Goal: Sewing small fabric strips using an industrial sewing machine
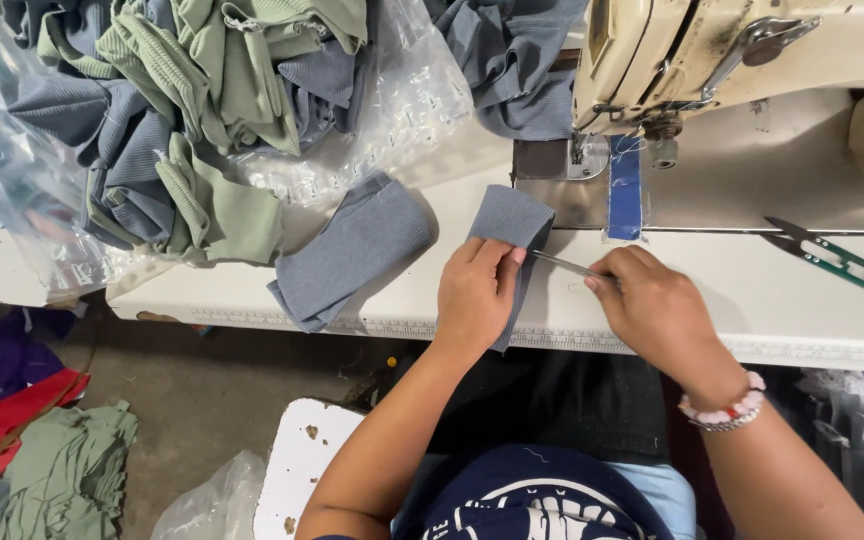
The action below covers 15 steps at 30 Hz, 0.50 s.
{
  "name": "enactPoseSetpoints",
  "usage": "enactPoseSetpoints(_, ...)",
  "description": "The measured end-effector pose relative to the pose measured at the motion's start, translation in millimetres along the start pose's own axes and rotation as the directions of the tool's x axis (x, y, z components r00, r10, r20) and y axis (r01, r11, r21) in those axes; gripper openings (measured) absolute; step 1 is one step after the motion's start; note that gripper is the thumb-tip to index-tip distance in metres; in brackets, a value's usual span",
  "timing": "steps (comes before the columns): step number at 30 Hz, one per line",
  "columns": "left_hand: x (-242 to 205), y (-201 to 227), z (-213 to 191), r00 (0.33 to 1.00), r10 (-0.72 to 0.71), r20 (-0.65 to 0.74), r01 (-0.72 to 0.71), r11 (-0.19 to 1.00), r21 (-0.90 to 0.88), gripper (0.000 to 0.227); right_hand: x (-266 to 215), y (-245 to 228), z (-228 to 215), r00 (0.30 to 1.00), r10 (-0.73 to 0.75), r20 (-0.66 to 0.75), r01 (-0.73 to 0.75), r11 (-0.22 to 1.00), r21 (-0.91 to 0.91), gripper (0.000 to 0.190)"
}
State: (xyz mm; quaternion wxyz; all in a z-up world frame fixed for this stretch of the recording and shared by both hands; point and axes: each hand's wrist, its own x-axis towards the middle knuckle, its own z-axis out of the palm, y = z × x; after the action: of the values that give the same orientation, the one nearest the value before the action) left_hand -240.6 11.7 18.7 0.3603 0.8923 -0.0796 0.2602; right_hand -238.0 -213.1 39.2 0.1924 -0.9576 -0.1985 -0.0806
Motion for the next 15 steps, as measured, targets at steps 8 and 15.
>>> enactPoseSetpoints(8,6,10,-8,0.996,0.094,-0.005,-0.094,0.996,0.011,0.023,50,-15,59,0.991,0.115,-0.066,-0.107,0.988,0.114,0.016)
enactPoseSetpoints(15,1,9,-1,0.985,0.044,0.168,-0.06,0.994,0.096,0.048,70,-8,91,0.961,0.103,-0.257,-0.124,0.99,-0.066,0.014)
